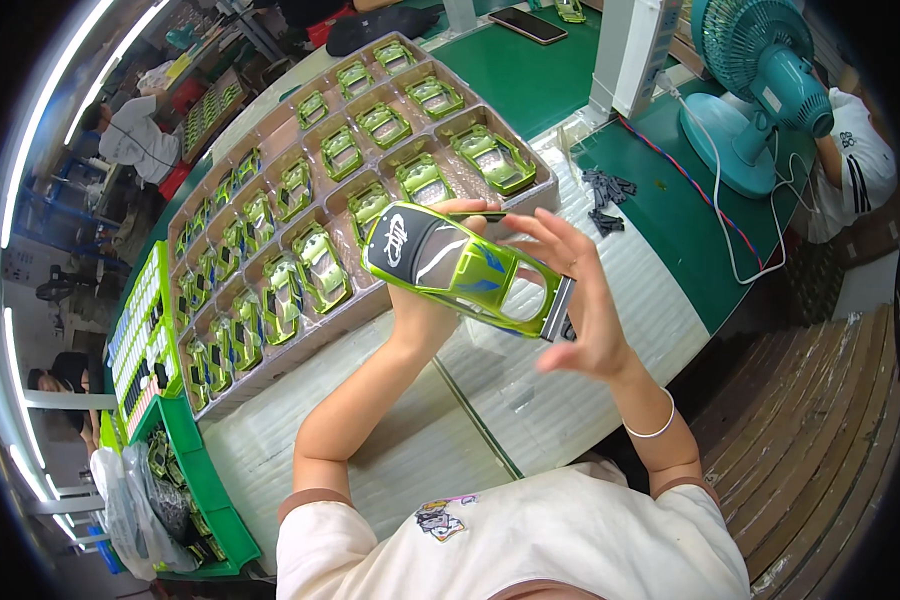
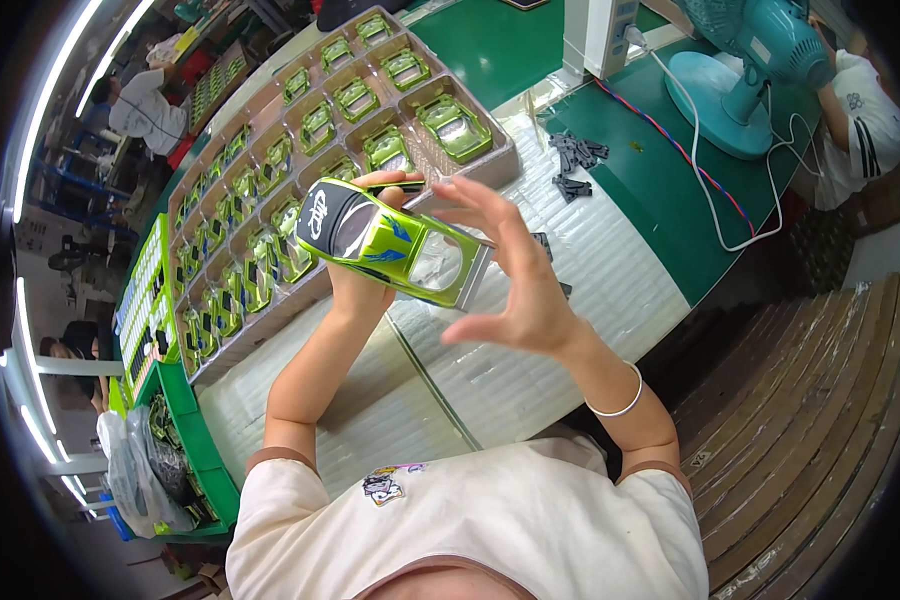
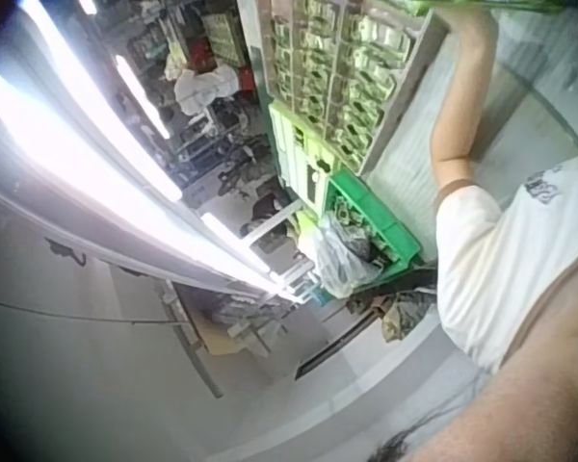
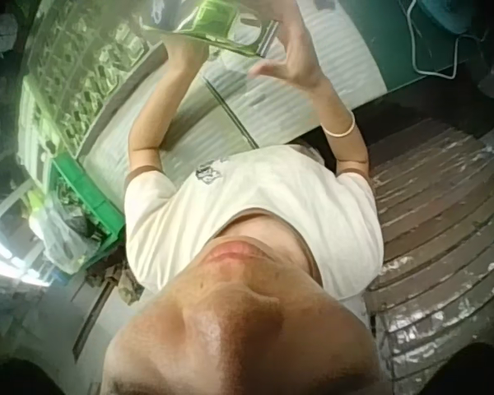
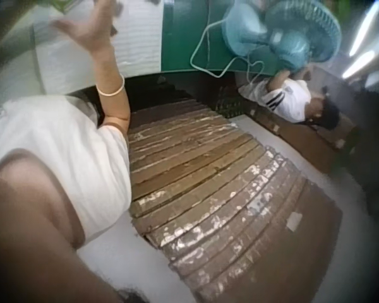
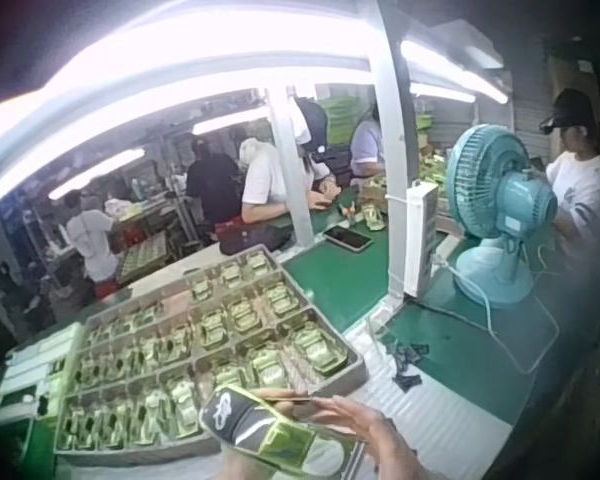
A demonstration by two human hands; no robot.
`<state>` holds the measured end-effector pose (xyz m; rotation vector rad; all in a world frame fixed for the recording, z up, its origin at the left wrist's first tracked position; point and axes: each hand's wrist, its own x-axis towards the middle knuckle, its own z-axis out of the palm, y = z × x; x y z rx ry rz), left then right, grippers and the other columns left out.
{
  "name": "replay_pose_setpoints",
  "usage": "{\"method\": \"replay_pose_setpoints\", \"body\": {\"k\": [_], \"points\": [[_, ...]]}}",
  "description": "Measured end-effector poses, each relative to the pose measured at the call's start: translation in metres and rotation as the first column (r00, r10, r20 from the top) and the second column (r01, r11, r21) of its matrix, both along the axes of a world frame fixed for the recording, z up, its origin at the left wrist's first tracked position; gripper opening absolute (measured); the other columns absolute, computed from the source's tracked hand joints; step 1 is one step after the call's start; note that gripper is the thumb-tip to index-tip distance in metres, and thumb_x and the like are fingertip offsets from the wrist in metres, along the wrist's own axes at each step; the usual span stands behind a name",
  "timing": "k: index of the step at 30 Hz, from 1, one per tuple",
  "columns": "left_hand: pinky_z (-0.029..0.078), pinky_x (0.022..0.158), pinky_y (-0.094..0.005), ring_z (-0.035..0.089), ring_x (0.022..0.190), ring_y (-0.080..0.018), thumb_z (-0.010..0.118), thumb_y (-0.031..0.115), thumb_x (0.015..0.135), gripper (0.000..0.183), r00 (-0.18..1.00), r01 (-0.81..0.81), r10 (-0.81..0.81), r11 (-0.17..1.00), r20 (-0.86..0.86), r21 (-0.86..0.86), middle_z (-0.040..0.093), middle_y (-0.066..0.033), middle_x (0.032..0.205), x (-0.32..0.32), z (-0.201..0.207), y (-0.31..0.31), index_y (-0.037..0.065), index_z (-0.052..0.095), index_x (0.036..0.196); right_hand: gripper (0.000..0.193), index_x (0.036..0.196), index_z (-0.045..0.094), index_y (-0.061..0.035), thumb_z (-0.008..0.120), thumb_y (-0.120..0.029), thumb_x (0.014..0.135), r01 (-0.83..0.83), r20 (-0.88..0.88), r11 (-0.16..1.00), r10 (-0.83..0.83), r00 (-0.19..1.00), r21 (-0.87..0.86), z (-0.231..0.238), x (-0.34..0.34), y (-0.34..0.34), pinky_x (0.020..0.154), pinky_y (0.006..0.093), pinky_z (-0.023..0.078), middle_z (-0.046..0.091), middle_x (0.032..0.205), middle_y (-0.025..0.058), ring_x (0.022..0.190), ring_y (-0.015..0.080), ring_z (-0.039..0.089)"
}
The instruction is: The person assembles small green toy cars by inserting black plastic components into the car bodies. They handle each car one at a time, insert the parts, and place the completed units into a tray on the table.
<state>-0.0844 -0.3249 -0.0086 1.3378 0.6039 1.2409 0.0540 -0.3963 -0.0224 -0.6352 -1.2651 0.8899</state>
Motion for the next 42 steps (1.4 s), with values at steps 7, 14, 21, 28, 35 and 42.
{"method": "replay_pose_setpoints", "body": {"k": [7, 14, 21, 28, 35, 42], "points": [[0.044, 0.085, -0.0297, 0.056, 0.1, -0.0162, 0.056, 0.005, 0.084, 0.027, 0.985, 0.088, -0.047, 0.962, -0.163, 0.257, 0.062, -0.0107, 0.105, -0.008, 0.0, 0.011, -0.001, 0.056, 0.11, 0.085, 0.124, 0.039, 0.0004, 0.084, -0.026, 0.057, 0.32, 0.49, 0.932, -0.361, 0.793, 0.168, -0.003, 0.009, -0.01, 0.086, 0.0311, 0.046, 0.054, 0.115, 0.0151, 0.1, 0.0216, 0.057], [0.037, 0.098, -0.036, 0.046, 0.115, -0.022, 0.069, 0.008, 0.074, 0.065, 0.811, 0.515, -0.502, 0.856, 0.301, 0.04, 0.046, -0.0142, 0.125, 0.0, 0.006, 0.008, -0.003, 0.035, 0.128, 0.073, 0.124, 0.037, 0.0038, 0.078, -0.02, 0.068, 0.203, -0.103, 0.959, -0.226, 0.969, -0.197, -0.001, 0.002, -0.009, 0.088, 0.0293, 0.044, 0.054, 0.112, 0.0121, 0.102, 0.0173, 0.054], [0.041, 0.093, -0.0345, 0.052, 0.105, -0.0182, 0.075, 0.007, 0.071, 0.052, 0.956, 0.292, -0.293, 0.95, 0.003, -0.113, 0.053, -0.0101, 0.111, -0.008, 0.021, 0.008, -0.002, 0.047, 0.114, 0.077, 0.134, 0.024, 0.0005, 0.071, -0.022, 0.077, 0.093, 0.018, 0.935, -0.092, 0.996, -0.341, -0.013, -0.001, -0.001, 0.091, 0.033, 0.042, 0.044, 0.124, 0.0157, 0.111, 0.0219, 0.049], [0.048, 0.08, -0.037, 0.061, 0.092, -0.0301, 0.068, 0.04, 0.069, 0.08, 0.49, -0.398, 0.553, 0.83, -0.674, 0.391, 0.06, -0.0245, 0.102, -0.101, 0.032, 0.197, -0.009, 0.039, 0.124, 0.076, 0.137, 0.019, -0.0028, 0.065, -0.007, 0.077, 0.114, 0.098, 0.933, -0.085, 0.992, -0.342, -0.01, -0.004, 0.0, 0.091, 0.038, 0.043, 0.039, 0.13, 0.0186, 0.113, 0.0276, 0.047], [0.047, 0.084, -0.0432, 0.057, 0.101, -0.0365, 0.068, 0.049, 0.067, 0.074, -0.098, -0.6, 0.526, 0.646, -0.845, 0.472, 0.058, -0.0241, 0.107, -0.144, 0.022, 0.314, -0.004, 0.045, 0.113, 0.063, 0.132, 0.031, -0.0024, 0.062, 0.0, 0.077, 0.13, 0.237, 0.927, -0.045, 0.97, -0.353, -0.008, -0.001, 0.0, 0.09, 0.0358, 0.045, 0.044, 0.127, 0.0163, 0.11, 0.0243, 0.05], [0.042, 0.085, -0.044, 0.055, 0.102, -0.034, 0.054, 0.049, 0.08, 0.059, -0.264, -0.716, 0.619, 0.388, -0.74, 0.58, 0.057, -0.0206, 0.109, -0.187, -0.032, 0.326, -0.002, 0.052, 0.108, 0.053, 0.131, 0.032, -0.0022, 0.053, -0.003, 0.083, 0.138, 0.23, 0.915, -0.051, 0.972, -0.38, -0.007, -0.001, 0.001, 0.091, 0.0345, 0.044, 0.044, 0.127, 0.0165, 0.111, 0.0242, 0.049]]}}
